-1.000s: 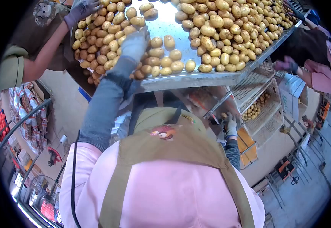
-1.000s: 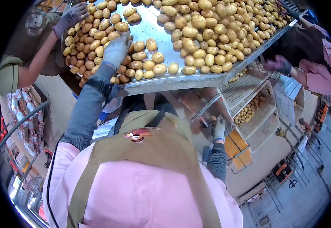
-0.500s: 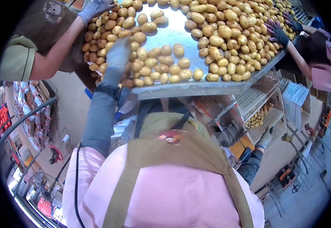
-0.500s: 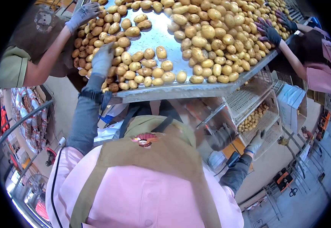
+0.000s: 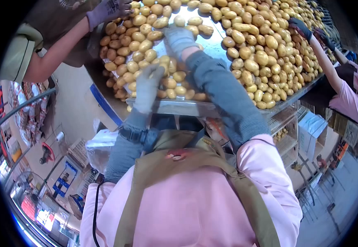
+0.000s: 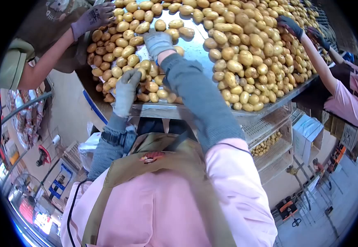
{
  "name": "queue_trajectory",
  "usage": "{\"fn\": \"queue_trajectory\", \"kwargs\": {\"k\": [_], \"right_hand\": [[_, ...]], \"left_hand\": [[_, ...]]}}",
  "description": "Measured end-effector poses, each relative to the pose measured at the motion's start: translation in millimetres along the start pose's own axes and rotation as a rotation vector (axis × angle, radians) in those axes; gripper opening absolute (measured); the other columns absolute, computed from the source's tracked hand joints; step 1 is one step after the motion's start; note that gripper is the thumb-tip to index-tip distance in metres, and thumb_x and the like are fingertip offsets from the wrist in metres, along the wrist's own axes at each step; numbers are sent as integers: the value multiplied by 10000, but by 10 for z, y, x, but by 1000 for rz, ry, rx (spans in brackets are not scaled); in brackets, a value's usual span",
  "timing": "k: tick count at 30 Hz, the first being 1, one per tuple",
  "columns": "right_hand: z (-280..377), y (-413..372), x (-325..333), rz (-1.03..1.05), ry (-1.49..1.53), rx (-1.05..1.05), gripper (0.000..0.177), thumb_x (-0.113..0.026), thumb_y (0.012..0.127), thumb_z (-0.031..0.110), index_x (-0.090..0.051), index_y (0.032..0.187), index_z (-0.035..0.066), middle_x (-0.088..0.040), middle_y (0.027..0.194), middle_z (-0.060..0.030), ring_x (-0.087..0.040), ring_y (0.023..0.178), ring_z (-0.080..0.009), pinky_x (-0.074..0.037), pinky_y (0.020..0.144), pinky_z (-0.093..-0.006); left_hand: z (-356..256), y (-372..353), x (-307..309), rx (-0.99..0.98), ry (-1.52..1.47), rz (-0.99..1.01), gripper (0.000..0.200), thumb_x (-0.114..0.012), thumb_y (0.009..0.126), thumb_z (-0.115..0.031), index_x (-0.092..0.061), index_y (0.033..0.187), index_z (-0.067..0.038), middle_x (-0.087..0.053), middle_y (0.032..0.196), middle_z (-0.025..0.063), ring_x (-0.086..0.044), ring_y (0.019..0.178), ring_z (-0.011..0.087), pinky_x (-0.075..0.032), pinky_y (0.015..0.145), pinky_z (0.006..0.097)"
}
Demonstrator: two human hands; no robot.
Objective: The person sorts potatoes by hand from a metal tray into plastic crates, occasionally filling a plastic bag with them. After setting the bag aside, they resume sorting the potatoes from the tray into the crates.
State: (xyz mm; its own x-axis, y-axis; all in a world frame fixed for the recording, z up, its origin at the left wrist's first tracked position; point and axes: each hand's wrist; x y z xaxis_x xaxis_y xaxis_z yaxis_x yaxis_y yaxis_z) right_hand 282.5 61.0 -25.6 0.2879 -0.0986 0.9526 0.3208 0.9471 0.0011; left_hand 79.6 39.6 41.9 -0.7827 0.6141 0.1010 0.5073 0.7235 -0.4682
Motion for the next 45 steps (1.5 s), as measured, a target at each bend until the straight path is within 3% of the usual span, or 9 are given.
{"fn": "queue_trajectory", "kwargs": {"k": [3,6,11,19,26,29,35,40,45], "right_hand": [[-110,233,-140,31,-60,78,217,-671,865,153,-702,1067,81,-696,1075,-177,-699,1003,-329,-572,836,-437],[-3,-346,407,53,969,-251,288,-573,944,244,-671,1099,23,-687,1005,-204,-673,994,-371,-531,835,-435],[95,-2194,473,-102,1115,-306,554,-761,798,123,-561,1301,2,-664,1137,-136,-665,1010,-273,-537,890,-377],[-142,-4874,1150,-2,1353,-860,514,-732,872,139,-556,1345,46,-636,1073,-27,-651,970,-173,-554,891,-327],[-853,-6422,-16,-834,1772,-1730,384,-617,914,173,-573,1287,95,-610,852,-41,-689,849,-257,-586,686,-353],[-1330,-6127,6,-418,2310,-1242,274,-565,958,146,-601,1221,77,-615,843,-61,-693,855,-248,-561,624,-370],[-753,-4347,878,-54,545,-1141,260,-621,978,198,-733,972,-36,-726,751,-132,-675,676,-229,-539,655,-374],[142,-3396,1020,4,601,-902,276,-672,949,164,-705,1152,-21,-737,1054,-140,-673,986,-185,-537,871,-338],[580,-1649,507,95,147,344,499,-692,860,261,-605,1344,175,-567,1404,-136,-526,1284,-359,-369,1105,-541]], "left_hand": [[214,-131,214,45,-116,-83,345,-670,985,-231,-631,1238,1,-626,889,-11,-566,738,60,-476,610,216],[198,-243,172,-198,48,-319,333,-673,982,-181,-613,1267,-19,-627,1045,34,-611,877,115,-523,751,254],[-24,-527,-391,-904,622,374,527,-702,845,-115,-561,1346,-34,-589,1335,198,-568,1228,407,-449,1057,479],[-10,-787,-374,-404,407,718,296,-558,977,-51,-644,1258,-22,-661,1160,166,-636,1074,309,-492,972,379],[193,-859,-100,-326,566,707,277,-560,1022,-148,-658,1235,-1,-711,1018,112,-674,969,218,-513,897,342],[488,-926,141,-102,443,585,240,-572,992,-74,-671,1205,-24,-695,1092,127,-668,971,230,-530,861,348],[949,-1137,690,37,310,105,244,-576,993,-141,-661,1198,-40,-695,1043,128,-666,937,251,-527,831,358],[1040,-965,803,-40,92,-505,357,-601,964,-139,-616,1303,-27,-642,1170,164,-631,1044,279,-504,930,384],[1138,-398,671,25,242,-574,599,-723,893,-253,-514,1393,1,-598,1302,205,-518,1285,330,-412,1080,407]]}}
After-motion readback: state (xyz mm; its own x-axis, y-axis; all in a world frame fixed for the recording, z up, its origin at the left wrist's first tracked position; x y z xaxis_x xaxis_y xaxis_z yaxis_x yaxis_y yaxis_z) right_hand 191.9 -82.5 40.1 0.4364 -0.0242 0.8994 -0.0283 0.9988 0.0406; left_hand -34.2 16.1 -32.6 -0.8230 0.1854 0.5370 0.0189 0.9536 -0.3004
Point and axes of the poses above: each hand's wrist, its own y-axis towards the middle knuckle, its own x-axis out of the back of the hand, z = x × y
